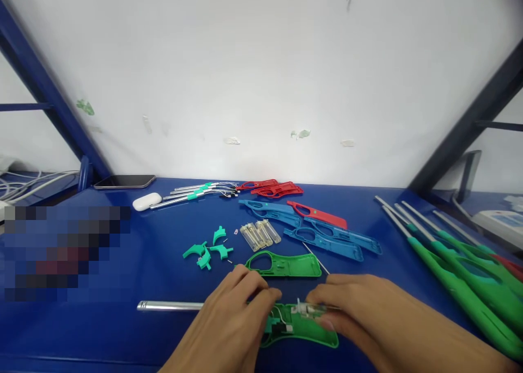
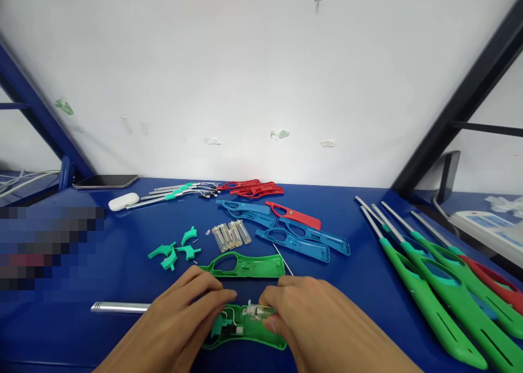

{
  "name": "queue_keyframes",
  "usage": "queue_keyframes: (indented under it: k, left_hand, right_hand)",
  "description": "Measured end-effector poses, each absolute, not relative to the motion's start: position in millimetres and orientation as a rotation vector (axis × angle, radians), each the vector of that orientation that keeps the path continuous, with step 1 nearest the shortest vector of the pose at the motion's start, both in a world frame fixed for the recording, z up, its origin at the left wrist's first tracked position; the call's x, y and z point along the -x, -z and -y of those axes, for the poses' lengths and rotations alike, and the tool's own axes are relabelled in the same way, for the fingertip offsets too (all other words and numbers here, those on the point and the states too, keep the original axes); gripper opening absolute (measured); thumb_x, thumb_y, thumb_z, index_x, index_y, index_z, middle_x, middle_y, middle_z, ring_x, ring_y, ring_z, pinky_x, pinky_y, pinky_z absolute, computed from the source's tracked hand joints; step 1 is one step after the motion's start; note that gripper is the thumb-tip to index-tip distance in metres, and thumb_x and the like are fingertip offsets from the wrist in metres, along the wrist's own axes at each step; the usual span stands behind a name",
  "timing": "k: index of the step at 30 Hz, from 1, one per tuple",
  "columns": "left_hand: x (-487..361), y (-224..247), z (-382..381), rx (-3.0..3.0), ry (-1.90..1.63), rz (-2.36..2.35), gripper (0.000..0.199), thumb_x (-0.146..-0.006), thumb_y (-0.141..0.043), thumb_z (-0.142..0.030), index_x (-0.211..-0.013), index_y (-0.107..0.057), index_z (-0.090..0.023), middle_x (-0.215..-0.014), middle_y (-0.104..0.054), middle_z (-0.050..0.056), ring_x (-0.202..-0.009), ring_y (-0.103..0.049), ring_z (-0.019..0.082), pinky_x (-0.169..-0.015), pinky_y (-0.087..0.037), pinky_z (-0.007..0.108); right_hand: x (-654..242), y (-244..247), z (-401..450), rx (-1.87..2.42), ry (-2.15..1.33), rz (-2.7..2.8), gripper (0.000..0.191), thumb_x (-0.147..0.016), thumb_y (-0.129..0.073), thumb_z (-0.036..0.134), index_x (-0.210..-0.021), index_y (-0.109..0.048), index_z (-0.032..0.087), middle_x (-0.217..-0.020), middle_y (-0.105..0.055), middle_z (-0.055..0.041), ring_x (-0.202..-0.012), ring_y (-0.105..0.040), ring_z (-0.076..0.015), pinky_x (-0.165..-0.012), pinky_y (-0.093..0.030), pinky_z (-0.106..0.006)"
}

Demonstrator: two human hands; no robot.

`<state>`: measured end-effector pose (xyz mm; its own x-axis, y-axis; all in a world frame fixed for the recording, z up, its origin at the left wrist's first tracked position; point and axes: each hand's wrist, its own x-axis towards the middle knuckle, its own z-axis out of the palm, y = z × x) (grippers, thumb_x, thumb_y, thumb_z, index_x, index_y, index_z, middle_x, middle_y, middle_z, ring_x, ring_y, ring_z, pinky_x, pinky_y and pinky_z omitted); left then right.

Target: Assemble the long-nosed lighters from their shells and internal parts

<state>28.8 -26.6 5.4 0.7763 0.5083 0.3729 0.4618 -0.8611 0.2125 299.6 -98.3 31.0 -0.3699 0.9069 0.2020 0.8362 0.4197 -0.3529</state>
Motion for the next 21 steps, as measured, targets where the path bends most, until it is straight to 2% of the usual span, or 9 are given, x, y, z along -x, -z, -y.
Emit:
queue_keyframes:
  k: [3,6,8,11,15,21]
  left_hand:
    - [-33,-10,26,-2.805,-0.602,-0.784,0.032,-0.098,-0.047,0.001,-0.108,-0.069,-0.020,-0.102,-0.074,0.003,-0.095,-0.069,0.021,-0.098,-0.059,0.040]
    - [-34,-11,25,-2.797,-0.548,-0.764,0.027,-0.100,-0.049,0.000,-0.106,-0.068,-0.019,-0.104,-0.073,0.003,-0.096,-0.068,0.022,-0.097,-0.058,0.041]
    - [-34,-10,25,-2.804,-0.519,-0.749,0.025,-0.101,-0.051,-0.001,-0.106,-0.068,-0.019,-0.105,-0.074,0.003,-0.096,-0.067,0.022,-0.098,-0.057,0.042]
    - [-32,-9,24,-2.808,-0.526,-0.733,0.024,-0.102,-0.051,-0.002,-0.106,-0.068,-0.019,-0.105,-0.073,0.003,-0.097,-0.066,0.023,-0.101,-0.056,0.044]
    - [-32,-7,26,-2.774,-0.580,-0.742,0.026,-0.103,-0.049,-0.001,-0.104,-0.067,-0.020,-0.102,-0.071,0.003,-0.094,-0.064,0.022,-0.095,-0.056,0.040]
    - [-32,-7,28,-2.724,-0.573,-0.792,0.026,-0.104,-0.048,-0.003,-0.102,-0.066,-0.020,-0.100,-0.068,0.004,-0.091,-0.060,0.022,-0.087,-0.057,0.037]
  right_hand:
    - [-299,-28,95,1.523,-0.300,2.342,0.027,-0.101,-0.066,0.031,-0.123,-0.081,0.036,-0.118,-0.084,-0.0011,-0.106,-0.080,-0.0237,-0.097,-0.062,-0.030]
    - [-295,-25,89,1.535,-0.355,2.394,0.027,-0.103,-0.069,0.040,-0.126,-0.076,0.027,-0.126,-0.079,-0.0063,-0.109,-0.077,-0.0226,-0.100,-0.061,-0.040]
    - [-291,-26,85,1.562,-0.375,2.405,0.029,-0.104,-0.068,0.042,-0.125,-0.073,0.022,-0.125,-0.077,-0.0078,-0.108,-0.076,-0.0227,-0.096,-0.062,-0.044]
    - [-285,-29,82,1.619,-0.379,2.386,0.020,-0.105,-0.064,0.031,-0.119,-0.077,0.026,-0.114,-0.080,-0.0028,-0.099,-0.078,-0.0217,-0.089,-0.062,-0.035]
    - [-277,-36,82,1.680,-0.382,2.365,0.029,-0.102,-0.060,0.015,-0.115,-0.079,0.033,-0.110,-0.081,0.0015,-0.096,-0.078,-0.0180,-0.092,-0.058,-0.028]
    - [-270,-45,79,1.714,-0.418,2.357,0.025,-0.102,-0.060,0.017,-0.111,-0.079,0.031,-0.103,-0.080,0.0003,-0.092,-0.077,-0.0183,-0.090,-0.057,-0.027]
